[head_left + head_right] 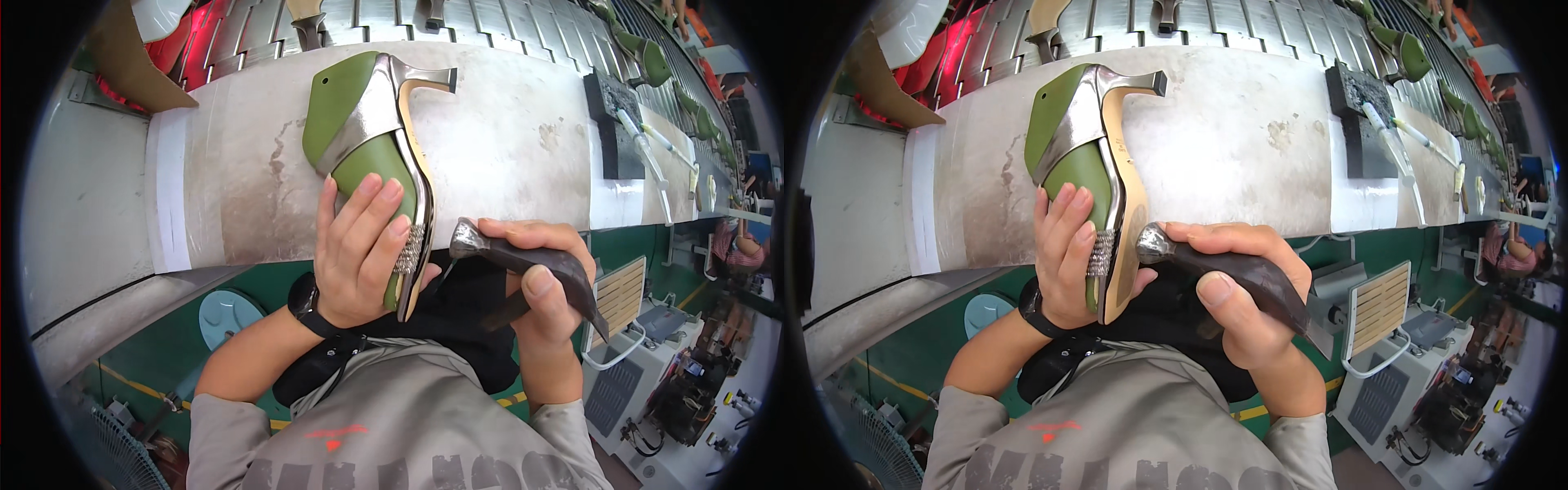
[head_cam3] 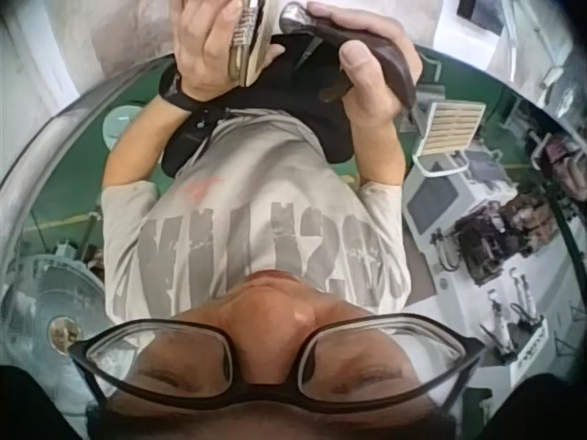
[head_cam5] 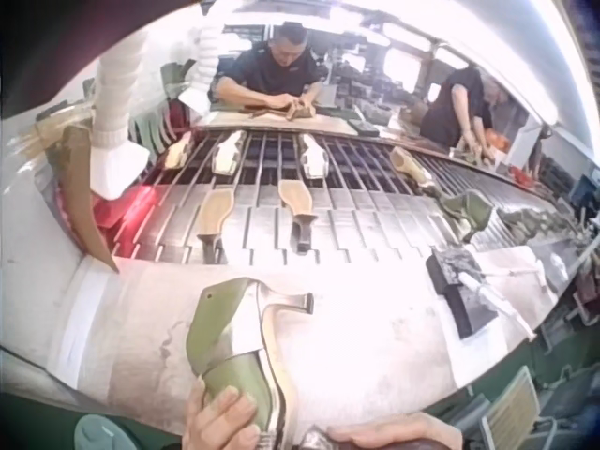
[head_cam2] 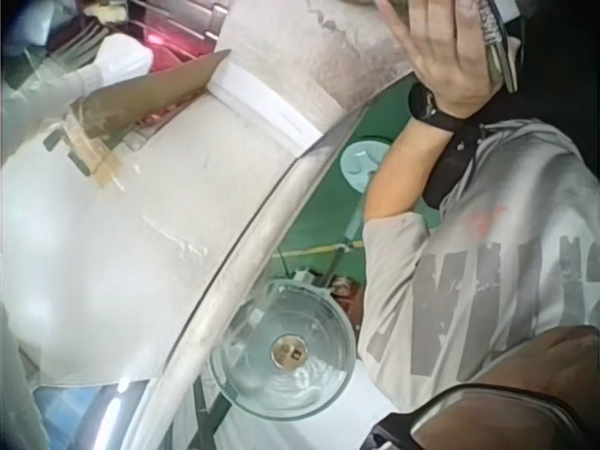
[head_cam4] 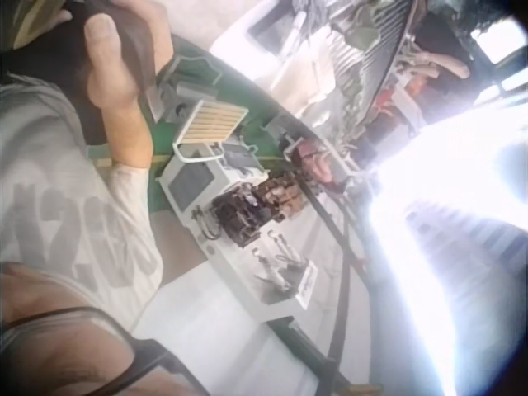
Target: The person assembles high heel shoes on an assembly line by placing soles and heels onto shoe lasts, applying adhesive with a syringe, and hammering the edges with a hammer.
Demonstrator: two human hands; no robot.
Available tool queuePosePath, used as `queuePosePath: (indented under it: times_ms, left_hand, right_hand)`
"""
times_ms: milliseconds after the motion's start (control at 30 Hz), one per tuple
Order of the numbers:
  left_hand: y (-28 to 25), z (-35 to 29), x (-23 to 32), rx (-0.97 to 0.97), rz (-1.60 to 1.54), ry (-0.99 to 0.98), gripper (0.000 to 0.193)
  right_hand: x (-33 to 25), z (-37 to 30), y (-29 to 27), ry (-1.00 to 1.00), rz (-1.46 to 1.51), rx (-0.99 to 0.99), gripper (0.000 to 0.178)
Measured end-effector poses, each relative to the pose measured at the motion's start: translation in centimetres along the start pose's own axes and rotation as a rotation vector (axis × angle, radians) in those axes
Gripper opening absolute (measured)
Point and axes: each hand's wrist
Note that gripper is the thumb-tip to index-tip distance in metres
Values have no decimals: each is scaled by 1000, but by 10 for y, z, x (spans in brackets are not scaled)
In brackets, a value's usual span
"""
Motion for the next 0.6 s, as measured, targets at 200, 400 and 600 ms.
queuePosePath:
  times_ms: [200,400,600]
  left_hand:
    - [1,-1,0,1,14,11,81]
    - [6,0,2,84,-16,-40,58]
    - [8,0,3,160,-60,-66,33]
  right_hand:
    - [10,22,2,10,-89,-92,27]
    - [-30,62,-4,97,-356,-360,28]
    - [-40,54,7,-230,-597,-526,30]
Point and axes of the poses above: each hand's wrist, its own z-axis towards the middle knuckle, its own y-axis out of the palm, x = y × z, and after that the axes turned 10 degrees about -z, right-handed
